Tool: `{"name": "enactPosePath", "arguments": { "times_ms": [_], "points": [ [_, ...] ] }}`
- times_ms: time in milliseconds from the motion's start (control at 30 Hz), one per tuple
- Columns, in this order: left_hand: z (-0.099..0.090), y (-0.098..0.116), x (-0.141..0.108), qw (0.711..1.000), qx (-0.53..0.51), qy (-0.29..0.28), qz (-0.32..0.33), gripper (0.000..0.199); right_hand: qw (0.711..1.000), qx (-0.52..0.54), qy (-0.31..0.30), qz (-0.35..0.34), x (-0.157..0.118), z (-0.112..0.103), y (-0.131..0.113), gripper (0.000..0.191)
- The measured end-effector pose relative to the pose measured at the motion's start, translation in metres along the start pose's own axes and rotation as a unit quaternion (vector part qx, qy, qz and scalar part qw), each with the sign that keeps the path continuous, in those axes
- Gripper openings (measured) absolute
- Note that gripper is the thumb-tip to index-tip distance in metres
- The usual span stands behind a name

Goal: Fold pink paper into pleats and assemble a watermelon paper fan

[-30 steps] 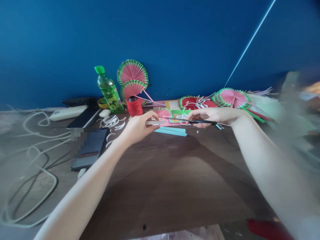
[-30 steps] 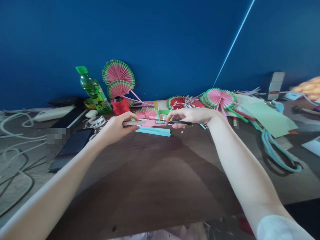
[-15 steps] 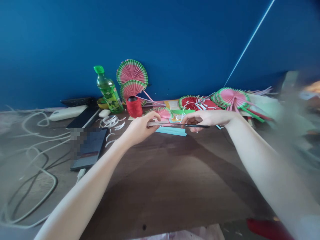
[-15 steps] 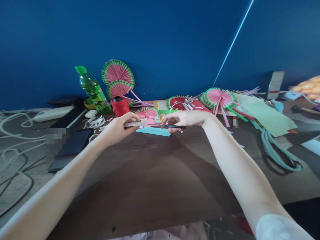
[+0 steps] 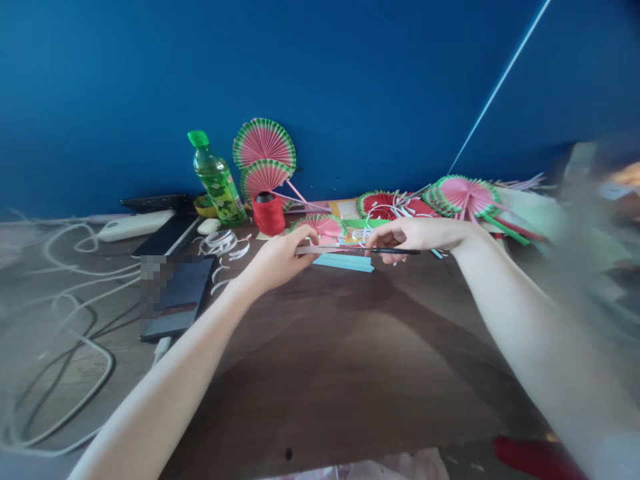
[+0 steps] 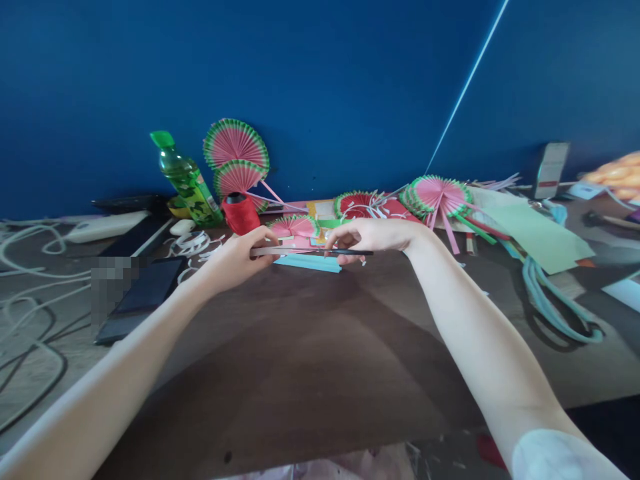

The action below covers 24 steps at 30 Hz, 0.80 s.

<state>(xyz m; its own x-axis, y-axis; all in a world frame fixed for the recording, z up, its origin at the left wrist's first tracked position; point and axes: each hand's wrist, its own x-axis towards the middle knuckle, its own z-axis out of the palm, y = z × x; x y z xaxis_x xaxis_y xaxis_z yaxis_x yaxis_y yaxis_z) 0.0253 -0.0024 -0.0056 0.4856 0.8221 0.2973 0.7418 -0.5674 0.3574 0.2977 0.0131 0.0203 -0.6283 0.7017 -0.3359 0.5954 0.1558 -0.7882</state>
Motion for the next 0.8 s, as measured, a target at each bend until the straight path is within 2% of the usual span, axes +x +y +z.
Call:
{"name": "enactPosePath", "arguments": {
  "times_ms": [433,800],
  "points": [
    [-0.0042,-0.0001,-0.0003,1.000,-0.005,0.013,-0.018,0.023,1.000,-0.019,-0.001,-0.024,-0.0064,-0.0028,0.0011,0.046],
    [-0.0025,0.0038,-0.0003,0.999,0.014,0.024,0.023,0.024,0.999,-0.011,-0.031,-0.031,-0.0042,0.0025,-0.0071,0.043]
  ]
}}
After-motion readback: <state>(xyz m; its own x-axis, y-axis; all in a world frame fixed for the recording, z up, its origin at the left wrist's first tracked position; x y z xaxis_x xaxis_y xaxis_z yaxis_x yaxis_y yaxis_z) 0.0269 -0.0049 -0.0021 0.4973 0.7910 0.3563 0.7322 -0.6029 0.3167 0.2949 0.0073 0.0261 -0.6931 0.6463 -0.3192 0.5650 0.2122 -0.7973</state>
